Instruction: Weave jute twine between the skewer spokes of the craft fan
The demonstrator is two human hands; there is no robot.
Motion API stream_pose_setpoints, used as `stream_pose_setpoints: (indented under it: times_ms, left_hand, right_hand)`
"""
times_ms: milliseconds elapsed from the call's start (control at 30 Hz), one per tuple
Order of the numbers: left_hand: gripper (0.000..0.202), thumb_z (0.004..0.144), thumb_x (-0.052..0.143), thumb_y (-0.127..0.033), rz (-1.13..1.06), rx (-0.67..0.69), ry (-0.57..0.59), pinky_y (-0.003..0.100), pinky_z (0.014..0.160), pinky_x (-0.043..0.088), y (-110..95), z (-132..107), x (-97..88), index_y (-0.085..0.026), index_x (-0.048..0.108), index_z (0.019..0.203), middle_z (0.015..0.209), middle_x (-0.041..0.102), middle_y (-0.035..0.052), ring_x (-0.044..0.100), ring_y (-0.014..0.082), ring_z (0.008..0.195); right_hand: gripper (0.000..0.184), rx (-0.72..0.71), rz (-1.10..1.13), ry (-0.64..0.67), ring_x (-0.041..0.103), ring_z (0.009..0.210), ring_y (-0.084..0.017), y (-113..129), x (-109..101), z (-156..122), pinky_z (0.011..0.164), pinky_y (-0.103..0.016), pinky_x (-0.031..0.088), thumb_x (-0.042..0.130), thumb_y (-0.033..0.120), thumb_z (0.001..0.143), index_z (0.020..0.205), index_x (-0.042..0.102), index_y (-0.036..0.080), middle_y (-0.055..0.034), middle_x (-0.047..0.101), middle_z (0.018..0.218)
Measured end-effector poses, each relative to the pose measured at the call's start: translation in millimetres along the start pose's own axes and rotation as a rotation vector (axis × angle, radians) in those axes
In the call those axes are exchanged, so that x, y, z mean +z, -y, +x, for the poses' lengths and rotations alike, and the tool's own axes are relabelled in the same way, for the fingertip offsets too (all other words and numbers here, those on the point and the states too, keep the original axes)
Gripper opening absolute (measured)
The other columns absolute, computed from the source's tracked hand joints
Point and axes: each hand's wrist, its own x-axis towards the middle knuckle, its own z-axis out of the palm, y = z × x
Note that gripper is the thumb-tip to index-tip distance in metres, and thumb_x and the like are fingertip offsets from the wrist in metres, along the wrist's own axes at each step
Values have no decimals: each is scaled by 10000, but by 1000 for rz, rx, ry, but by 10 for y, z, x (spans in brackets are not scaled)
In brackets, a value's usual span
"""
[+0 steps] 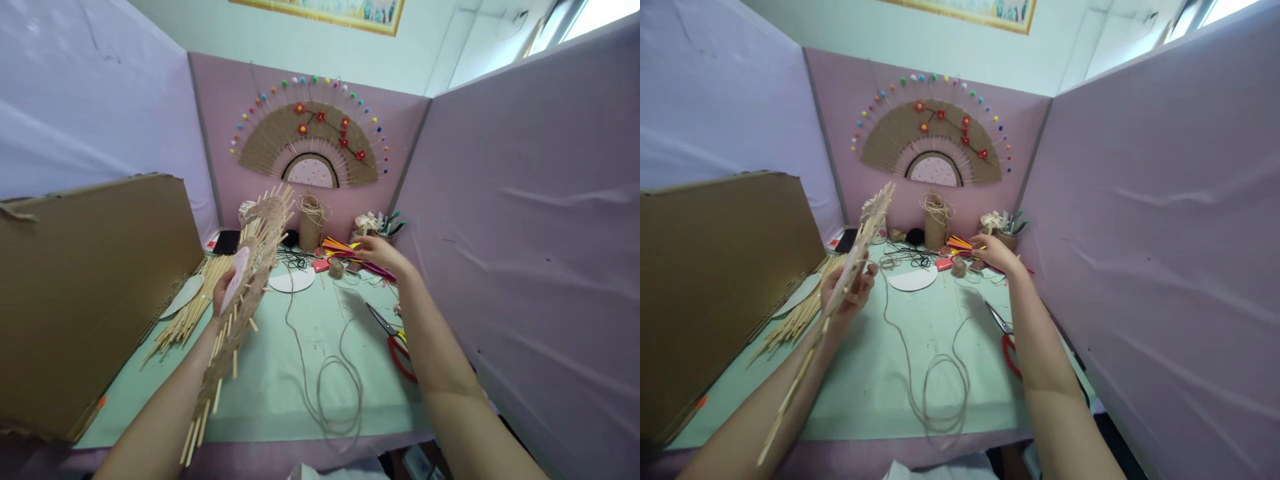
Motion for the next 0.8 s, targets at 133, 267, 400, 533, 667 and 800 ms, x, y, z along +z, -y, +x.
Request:
stream_pose_setpoints:
  times_ms: [133,267,400,533,667,800]
  left_hand:
    - [519,843,449,-405,-37,51,2,214,504,566,6,15,-10,-249,480,1338,1020,686,115,692,197,781]
    - [490,851,448,-401,-79,23,55,171,412,514,-3,31,-47,-231,498,1308,965,689,117,690,190,728]
    - [485,874,421,-396,-145,22,71,174,422,515,-13,32,-16,-185,486,1306,946,684,128,682,177,689]
    - [484,890,400,-370,-219,29,71,216,482,550,-10,9,62,-136,475,1307,933,683,146,680,183,684]
    - [472,893,397,-359,-238,37,58,246,523,565,7,-25,141,-133,488,1297,910,689,143,683,189,684]
    - [452,886,413,-348,-205,63,20,254,518,563,27,-46,198,-126,514,1266,871,696,137,681,191,658]
  right_hand:
    - [420,172,-129,24,641,924,-208,-421,626,370,787,-282,487,723,280,722,1094,627,111,-133,680,1074]
    - [502,179,-152,71,634,911,-222,-532,1061,374,807,-300,469,785,299,627,1074,619,145,-98,688,1041]
    - [411,166,-176,-40,596,1010,-272,-542,1184,352,906,-407,424,669,275,720,1109,578,177,-94,671,1064]
    - [501,-116,40,-531,569,1068,-234,-486,983,289,936,-377,434,585,322,789,1245,446,168,-125,582,1199]
    - [598,-323,132,-994,468,1222,-256,-373,649,188,993,-418,401,532,393,833,1351,324,179,-163,431,1330]
    - [533,-299,229,-885,540,1113,-244,-286,387,371,872,-407,479,511,366,837,1327,376,203,-140,485,1249]
